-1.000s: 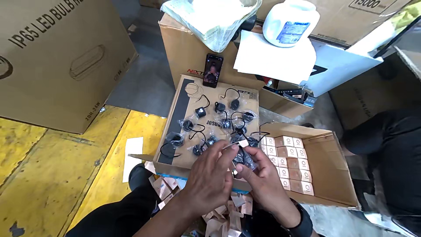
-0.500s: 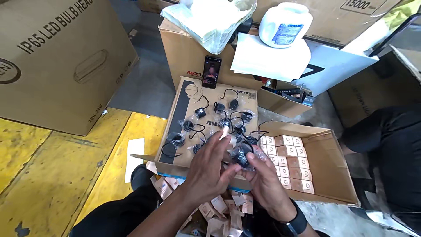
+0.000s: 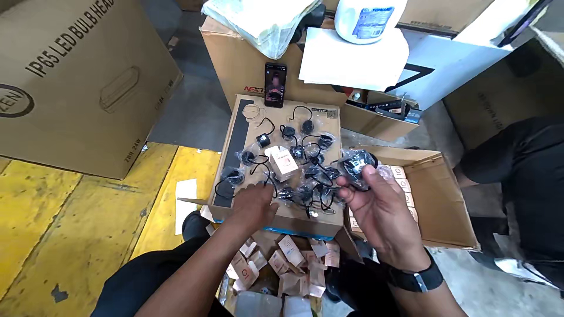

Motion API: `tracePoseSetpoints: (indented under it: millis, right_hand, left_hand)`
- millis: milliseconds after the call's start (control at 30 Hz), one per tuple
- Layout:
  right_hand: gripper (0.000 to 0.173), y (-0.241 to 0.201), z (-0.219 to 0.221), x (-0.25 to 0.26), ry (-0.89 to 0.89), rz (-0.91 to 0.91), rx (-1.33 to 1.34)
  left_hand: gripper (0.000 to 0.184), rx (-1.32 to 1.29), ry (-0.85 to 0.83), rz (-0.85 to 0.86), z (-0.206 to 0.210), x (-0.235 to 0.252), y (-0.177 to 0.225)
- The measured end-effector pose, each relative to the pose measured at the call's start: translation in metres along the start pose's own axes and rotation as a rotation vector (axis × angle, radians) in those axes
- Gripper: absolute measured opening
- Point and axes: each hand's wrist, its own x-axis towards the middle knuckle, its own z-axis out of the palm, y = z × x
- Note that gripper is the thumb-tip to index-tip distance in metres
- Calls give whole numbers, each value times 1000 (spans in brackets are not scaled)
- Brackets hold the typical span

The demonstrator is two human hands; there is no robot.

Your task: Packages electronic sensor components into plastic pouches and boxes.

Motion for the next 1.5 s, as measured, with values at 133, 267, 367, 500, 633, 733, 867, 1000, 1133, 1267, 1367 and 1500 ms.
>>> tracePoseSetpoints:
  millis: [133, 267, 367, 500, 633, 733, 867, 1000, 1133, 1267, 1367, 1500]
  right_hand:
    - [32, -7, -3, -4, -4, -25, 1]
    - [32, -12, -9, -5, -4, -21, 3]
    - [34, -15, -14, -6, -7, -9, -2]
    - [35, -18, -20, -5, -29, 3, -9]
    - [34, -16, -22, -2, -52, 29, -21]
    - [34, -10, -21, 0, -46, 48, -112]
    - [48, -3, -20, 1, -86, -98, -383]
    - [55, 5, -15, -2, -215, -280, -640]
    - [55, 14, -9, -6, -367, -229, -707]
    - [59, 20, -6, -1, -423, -196, -719]
    - [63, 22, -3, 4, -411, -191, -713]
    - [65, 23, -2, 7, -408, -237, -606]
  left_hand:
    - [60, -61, 345, 44, 18, 27, 9]
    - [84, -86, 412, -41, 16, 53, 29]
    - [103, -110, 338, -99, 7, 73, 31]
    - [122, -126, 222, -228, 4, 97, 21]
    - [107, -123, 184, -265, 8, 106, 14]
    - [94, -184, 280, -149, 4, 92, 23]
    - [86, -212, 333, 240, -1, 44, 41]
    - [84, -210, 291, 519, 0, -13, 38]
    - [82, -109, 314, 563, -10, -44, 31]
    - [80, -15, 358, 548, -15, -50, 24]
    - [78, -68, 324, 518, -17, -47, 18]
    - [118, -360, 231, 411, -26, -54, 20]
